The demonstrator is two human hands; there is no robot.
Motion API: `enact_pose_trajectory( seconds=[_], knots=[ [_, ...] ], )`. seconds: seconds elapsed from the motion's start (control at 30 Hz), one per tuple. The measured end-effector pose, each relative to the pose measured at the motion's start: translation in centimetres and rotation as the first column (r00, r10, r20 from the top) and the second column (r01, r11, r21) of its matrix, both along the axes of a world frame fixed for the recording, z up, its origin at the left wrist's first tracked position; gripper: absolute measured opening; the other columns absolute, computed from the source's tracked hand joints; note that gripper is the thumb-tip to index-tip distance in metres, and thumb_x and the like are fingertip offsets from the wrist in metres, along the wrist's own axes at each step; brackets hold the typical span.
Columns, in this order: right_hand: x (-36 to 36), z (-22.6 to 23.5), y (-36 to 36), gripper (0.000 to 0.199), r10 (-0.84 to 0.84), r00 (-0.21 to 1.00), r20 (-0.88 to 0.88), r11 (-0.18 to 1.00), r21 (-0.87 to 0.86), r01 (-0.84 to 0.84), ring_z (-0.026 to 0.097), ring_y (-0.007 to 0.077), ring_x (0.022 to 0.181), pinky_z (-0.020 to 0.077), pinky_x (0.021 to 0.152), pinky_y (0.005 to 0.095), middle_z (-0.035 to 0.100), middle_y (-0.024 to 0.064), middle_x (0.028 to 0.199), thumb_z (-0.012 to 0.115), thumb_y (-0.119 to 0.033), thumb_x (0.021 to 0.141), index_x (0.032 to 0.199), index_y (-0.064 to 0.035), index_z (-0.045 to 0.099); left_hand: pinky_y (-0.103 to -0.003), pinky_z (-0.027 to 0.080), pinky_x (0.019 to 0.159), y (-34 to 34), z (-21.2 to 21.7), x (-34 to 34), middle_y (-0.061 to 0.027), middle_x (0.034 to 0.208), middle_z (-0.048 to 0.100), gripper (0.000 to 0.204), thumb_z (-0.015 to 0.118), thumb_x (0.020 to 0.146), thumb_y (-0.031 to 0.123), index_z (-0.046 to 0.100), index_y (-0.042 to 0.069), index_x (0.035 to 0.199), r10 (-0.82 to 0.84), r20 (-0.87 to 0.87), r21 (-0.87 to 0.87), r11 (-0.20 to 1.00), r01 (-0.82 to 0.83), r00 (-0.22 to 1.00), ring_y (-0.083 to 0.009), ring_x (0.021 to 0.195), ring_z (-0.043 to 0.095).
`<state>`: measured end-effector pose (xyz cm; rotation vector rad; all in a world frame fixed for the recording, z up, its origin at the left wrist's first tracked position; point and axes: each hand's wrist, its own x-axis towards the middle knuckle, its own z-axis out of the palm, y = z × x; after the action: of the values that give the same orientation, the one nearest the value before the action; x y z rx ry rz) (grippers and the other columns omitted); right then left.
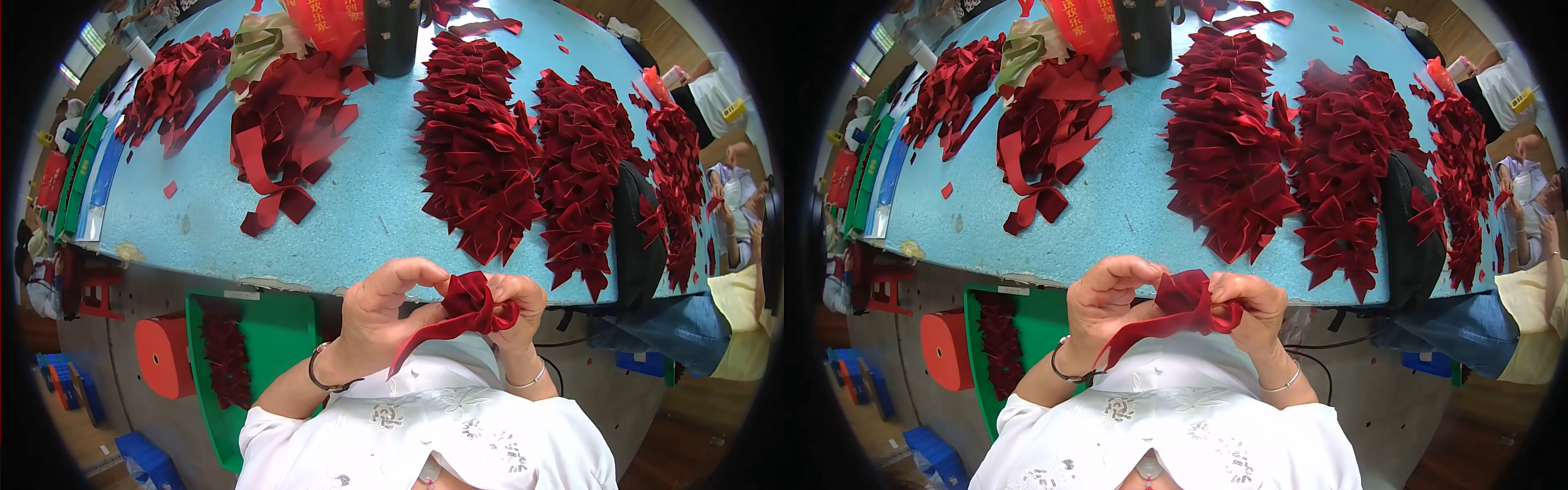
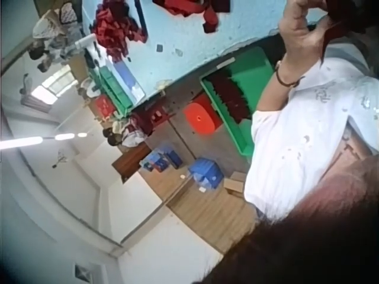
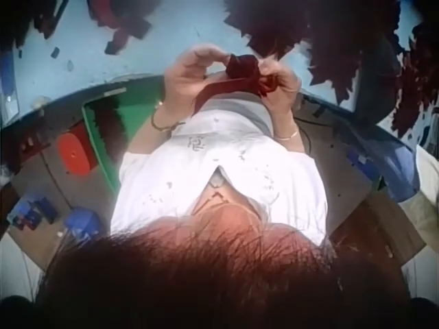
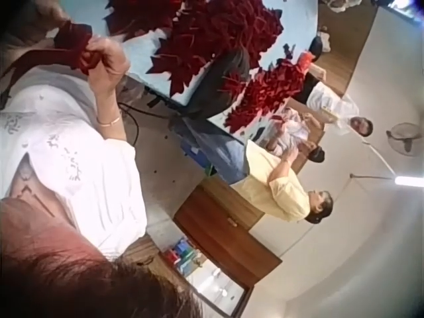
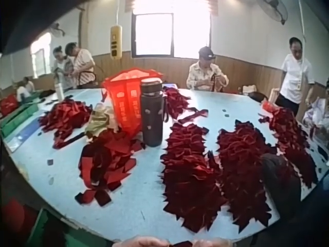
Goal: Assembling and folding red fabric pieces into bows on a factory production line.
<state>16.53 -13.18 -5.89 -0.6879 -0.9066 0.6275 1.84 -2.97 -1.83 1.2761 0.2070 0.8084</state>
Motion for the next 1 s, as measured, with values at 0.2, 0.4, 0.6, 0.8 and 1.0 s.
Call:
enact_pose_trajectory(
  seconds=[0.2,0.4,0.6,0.8,1.0],
  knots=[
    [0.2,0.7,-0.3,0.015,-0.024,0.994,0.104,1.0,-0.01,0.025,0.053,0.0172,0.059,0.0415,0.055,0.0293,0.059,0.0105,0.068,0.064,0.011,0.071,0.083,0.0056,0.059,-0.028,0.049,0.079,0.6,-0.4,0.4,-0.0097,0.094,0.062,0.037,0.071,0.069,-0.007,0.056,-0.002,0.102,0.018,0.017,0.186,0.982,-0.021,1.0,-0.0185,0.085,0.061],
    [0.7,0.5,-0.3,0.017,-0.064,0.972,0.227,0.997,-0.038,0.074,0.053,0.0183,0.059,0.0421,0.055,0.0292,0.058,0.0105,0.067,0.064,0.013,0.068,0.083,0.0061,0.058,-0.035,0.049,0.074,1.6,0.2,1.2,-0.0135,0.086,0.063,0.034,0.073,0.067,-0.001,0.06,-0.003,0.098,0.05,0.038,0.538,0.841,-0.063,0.998,-0.0244,0.079,0.062],
    [1.2,0.9,-0.3,0.02,-0.069,0.97,0.234,0.995,-0.058,0.085,0.052,0.0182,0.058,0.0419,0.053,0.028,0.058,0.0108,0.067,0.058,0.016,0.066,0.083,0.0062,0.058,-0.038,0.049,0.073,2.0,0.8,1.7,-0.0144,0.084,0.063,0.033,0.073,0.066,0.001,0.061,-0.005,0.096,0.02,0.021,0.539,0.842,-0.028,1.0,-0.0264,0.076,0.062],
    [1.5,0.7,-0.1,0.022,-0.077,0.948,0.309,0.994,-0.047,0.097,0.051,0.0175,0.056,0.041,0.05,0.0267,0.059,0.0108,0.067,0.054,0.018,0.066,0.084,0.0059,0.058,-0.039,0.05,0.073,2.4,0.5,2.1,-0.0146,0.085,0.064,0.026,0.071,0.066,-0.003,0.06,-0.003,0.09,0.061,0.016,0.612,0.789,-0.058,0.998,-0.0274,0.076,0.062],
    [1.5,1.2,0.0,0.014,-0.075,0.958,0.278,0.99,-0.094,0.105,0.052,0.0151,0.057,0.0441,0.054,0.0279,0.058,0.0082,0.066,0.069,0.001,0.076,0.083,0.001,0.057,-0.038,0.05,0.073,1.4,-0.6,2.0,-0.0146,0.087,0.063,0.029,0.068,0.065,-0.008,0.056,-0.001,0.09,0.133,0.033,0.506,0.853,-0.131,0.991,-0.0275,0.079,0.061]
  ],
)
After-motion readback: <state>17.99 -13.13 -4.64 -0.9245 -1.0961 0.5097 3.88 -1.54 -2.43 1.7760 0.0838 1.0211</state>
